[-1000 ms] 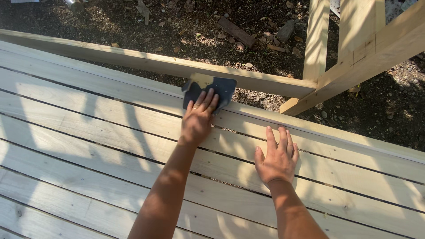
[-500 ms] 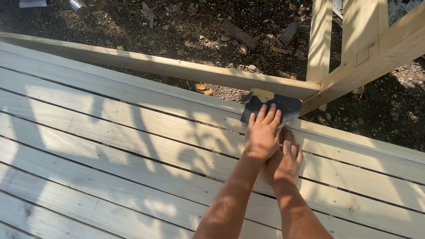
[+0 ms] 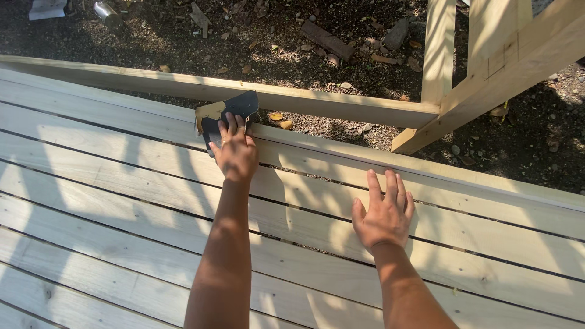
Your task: The person sands the slatted surface and edges of an unfinished wooden bench outdoors, rubbing a sheet of sandpaper by hand along the slats and frame. They work across different sections of the bench, then stand and fold the sandpaper while standing beside other unfinished furniture pieces.
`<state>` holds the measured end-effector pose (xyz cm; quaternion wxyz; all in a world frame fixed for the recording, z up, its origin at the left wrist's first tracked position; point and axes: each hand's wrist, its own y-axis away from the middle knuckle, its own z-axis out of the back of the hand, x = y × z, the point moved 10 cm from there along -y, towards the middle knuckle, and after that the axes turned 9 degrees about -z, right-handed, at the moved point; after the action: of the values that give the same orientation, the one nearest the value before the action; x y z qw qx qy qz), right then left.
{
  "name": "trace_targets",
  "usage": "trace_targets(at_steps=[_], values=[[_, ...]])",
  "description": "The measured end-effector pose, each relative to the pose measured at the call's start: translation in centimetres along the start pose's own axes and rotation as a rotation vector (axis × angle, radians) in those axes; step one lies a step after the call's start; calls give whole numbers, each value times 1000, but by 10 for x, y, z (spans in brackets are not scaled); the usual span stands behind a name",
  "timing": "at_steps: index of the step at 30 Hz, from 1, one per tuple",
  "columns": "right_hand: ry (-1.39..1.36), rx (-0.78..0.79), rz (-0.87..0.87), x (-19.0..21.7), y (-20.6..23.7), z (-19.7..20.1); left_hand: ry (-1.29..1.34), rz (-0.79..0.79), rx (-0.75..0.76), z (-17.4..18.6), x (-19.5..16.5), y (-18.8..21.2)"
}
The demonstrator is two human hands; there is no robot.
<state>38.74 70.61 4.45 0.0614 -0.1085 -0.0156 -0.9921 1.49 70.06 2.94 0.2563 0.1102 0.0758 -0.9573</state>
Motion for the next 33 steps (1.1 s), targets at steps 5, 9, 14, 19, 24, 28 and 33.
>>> trace_targets(at_steps=[5, 9, 14, 19, 24, 28, 33], values=[[40, 1, -19, -13, -2, -18, 271, -351, -31, -35, -195, 84], [241, -10, 54, -12, -6, -28, 426, -534, 112, -44, -310, 114], [123, 66, -46, -13, -3, -22, 336, -451, 67, -15, -217, 60], [22, 15, -13, 1, -1, -1, 15, -301, -186, 28, -55, 7], [61, 22, -18, 3, -2, 3, 160, -405, -76, 9, -144, 32], [41, -3, 4, 5, 0, 6, 272, -497, 121, -29, -252, 71], [41, 29, -21, 2, -2, 2, 193, -475, 67, -15, -187, 45]])
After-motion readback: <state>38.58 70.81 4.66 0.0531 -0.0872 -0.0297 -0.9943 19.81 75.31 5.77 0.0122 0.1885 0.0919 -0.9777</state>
